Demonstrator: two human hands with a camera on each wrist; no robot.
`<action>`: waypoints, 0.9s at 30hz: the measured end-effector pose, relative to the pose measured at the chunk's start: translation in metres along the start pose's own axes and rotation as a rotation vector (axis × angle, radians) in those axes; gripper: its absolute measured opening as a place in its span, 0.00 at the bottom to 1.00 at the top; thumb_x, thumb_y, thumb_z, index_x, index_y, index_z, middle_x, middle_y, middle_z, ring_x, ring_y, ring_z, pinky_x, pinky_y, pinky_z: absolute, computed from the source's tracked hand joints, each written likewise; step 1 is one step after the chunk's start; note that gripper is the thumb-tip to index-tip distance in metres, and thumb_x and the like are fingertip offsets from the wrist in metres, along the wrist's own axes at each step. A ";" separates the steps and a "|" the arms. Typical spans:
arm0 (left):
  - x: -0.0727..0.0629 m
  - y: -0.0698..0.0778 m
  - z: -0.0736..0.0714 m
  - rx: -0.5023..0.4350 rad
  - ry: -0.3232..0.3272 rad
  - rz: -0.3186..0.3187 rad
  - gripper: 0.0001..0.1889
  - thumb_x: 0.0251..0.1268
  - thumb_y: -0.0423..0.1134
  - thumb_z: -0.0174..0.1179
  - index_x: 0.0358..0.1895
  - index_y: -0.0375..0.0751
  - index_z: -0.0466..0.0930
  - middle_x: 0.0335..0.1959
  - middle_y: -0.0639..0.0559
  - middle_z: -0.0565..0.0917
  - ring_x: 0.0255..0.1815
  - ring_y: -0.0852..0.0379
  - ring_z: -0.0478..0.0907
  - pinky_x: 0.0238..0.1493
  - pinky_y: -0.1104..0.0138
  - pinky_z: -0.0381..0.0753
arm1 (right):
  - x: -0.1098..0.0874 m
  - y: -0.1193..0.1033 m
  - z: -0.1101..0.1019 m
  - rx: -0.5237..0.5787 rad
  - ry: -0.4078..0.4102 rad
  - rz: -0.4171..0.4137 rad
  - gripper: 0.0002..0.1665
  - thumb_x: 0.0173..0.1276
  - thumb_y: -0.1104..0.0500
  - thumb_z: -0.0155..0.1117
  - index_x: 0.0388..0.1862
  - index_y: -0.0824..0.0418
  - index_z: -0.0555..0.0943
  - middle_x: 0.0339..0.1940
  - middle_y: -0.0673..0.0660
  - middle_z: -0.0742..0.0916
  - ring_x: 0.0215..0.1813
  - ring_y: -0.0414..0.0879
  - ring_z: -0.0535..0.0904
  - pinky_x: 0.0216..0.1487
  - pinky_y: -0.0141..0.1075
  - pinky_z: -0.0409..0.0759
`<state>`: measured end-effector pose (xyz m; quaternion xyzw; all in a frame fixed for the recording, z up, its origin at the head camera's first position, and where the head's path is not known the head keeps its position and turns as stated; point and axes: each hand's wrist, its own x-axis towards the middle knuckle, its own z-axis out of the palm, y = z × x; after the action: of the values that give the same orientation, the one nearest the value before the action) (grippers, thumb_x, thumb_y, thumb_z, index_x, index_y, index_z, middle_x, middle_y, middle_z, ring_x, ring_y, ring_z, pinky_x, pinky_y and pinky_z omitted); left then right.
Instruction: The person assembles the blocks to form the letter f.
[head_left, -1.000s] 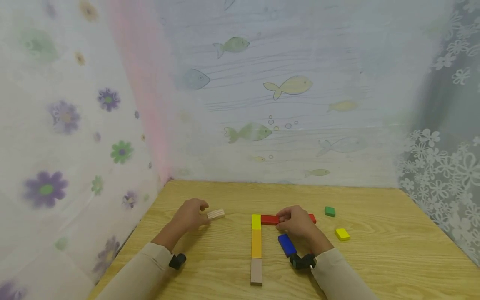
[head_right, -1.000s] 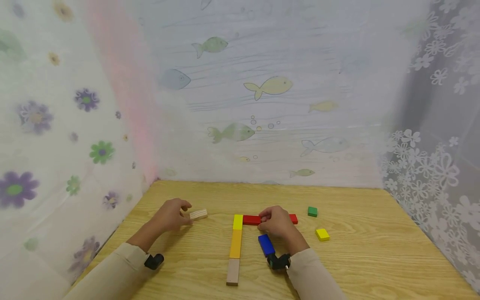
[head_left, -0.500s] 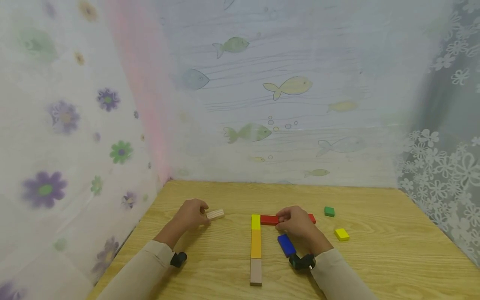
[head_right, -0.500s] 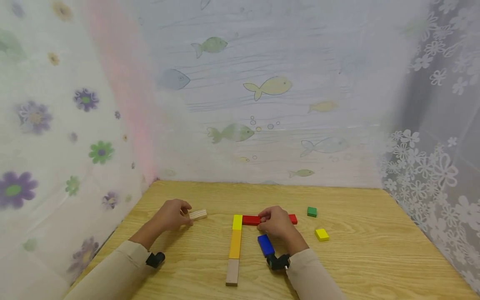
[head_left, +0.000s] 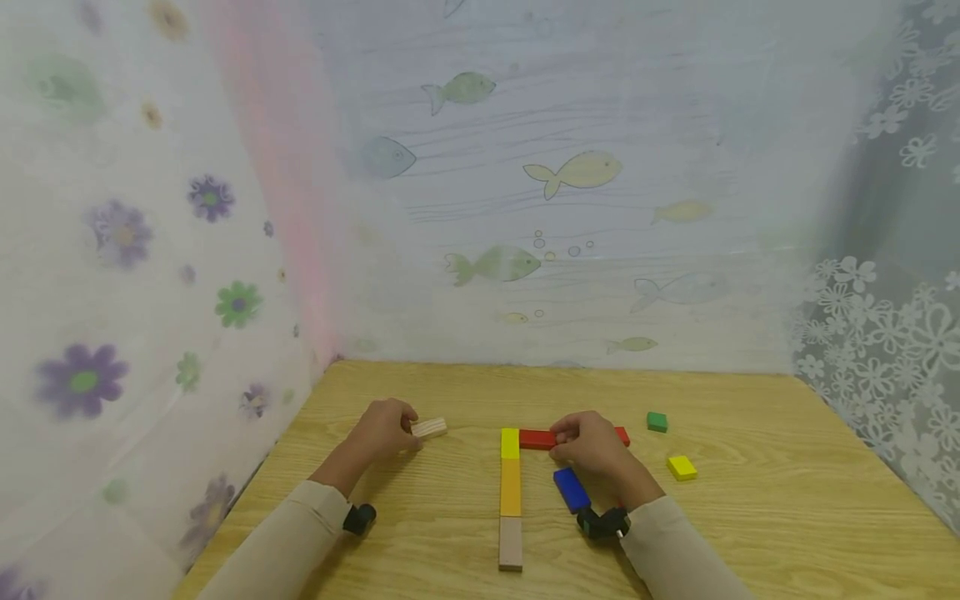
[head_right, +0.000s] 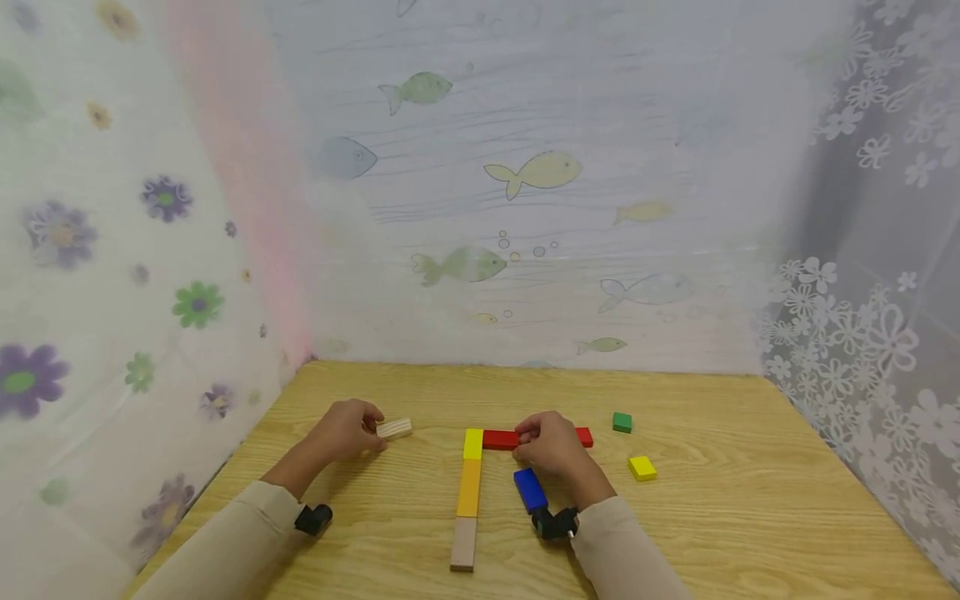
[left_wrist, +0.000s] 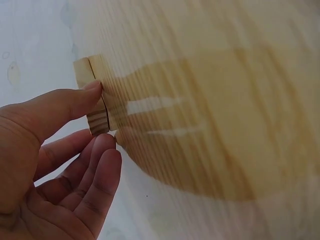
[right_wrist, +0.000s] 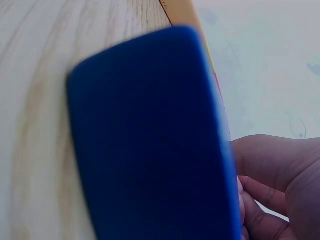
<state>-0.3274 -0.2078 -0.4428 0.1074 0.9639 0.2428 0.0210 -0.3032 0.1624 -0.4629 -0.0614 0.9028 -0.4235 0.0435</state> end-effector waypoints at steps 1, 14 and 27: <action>0.000 0.000 0.000 -0.002 0.000 -0.004 0.25 0.56 0.40 0.79 0.56 0.34 0.86 0.38 0.52 0.84 0.38 0.56 0.80 0.43 0.58 0.83 | 0.000 0.000 0.000 0.002 0.003 0.001 0.17 0.60 0.62 0.79 0.49 0.60 0.88 0.37 0.51 0.87 0.40 0.45 0.80 0.46 0.38 0.83; 0.004 -0.002 0.005 -0.015 0.004 -0.001 0.21 0.57 0.41 0.79 0.52 0.37 0.89 0.37 0.53 0.87 0.39 0.57 0.82 0.45 0.58 0.85 | -0.003 0.004 -0.001 0.003 0.008 0.000 0.17 0.59 0.62 0.79 0.49 0.60 0.89 0.37 0.51 0.87 0.41 0.46 0.80 0.43 0.37 0.82; 0.002 -0.007 0.003 -0.077 0.038 -0.016 0.18 0.57 0.40 0.78 0.49 0.38 0.90 0.39 0.52 0.87 0.40 0.56 0.82 0.43 0.58 0.84 | 0.000 0.002 0.000 0.018 -0.006 0.004 0.17 0.60 0.61 0.79 0.49 0.58 0.89 0.38 0.51 0.87 0.42 0.46 0.80 0.49 0.40 0.83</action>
<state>-0.3306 -0.2113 -0.4489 0.0944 0.9548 0.2817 0.0089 -0.3038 0.1636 -0.4639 -0.0605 0.8990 -0.4311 0.0475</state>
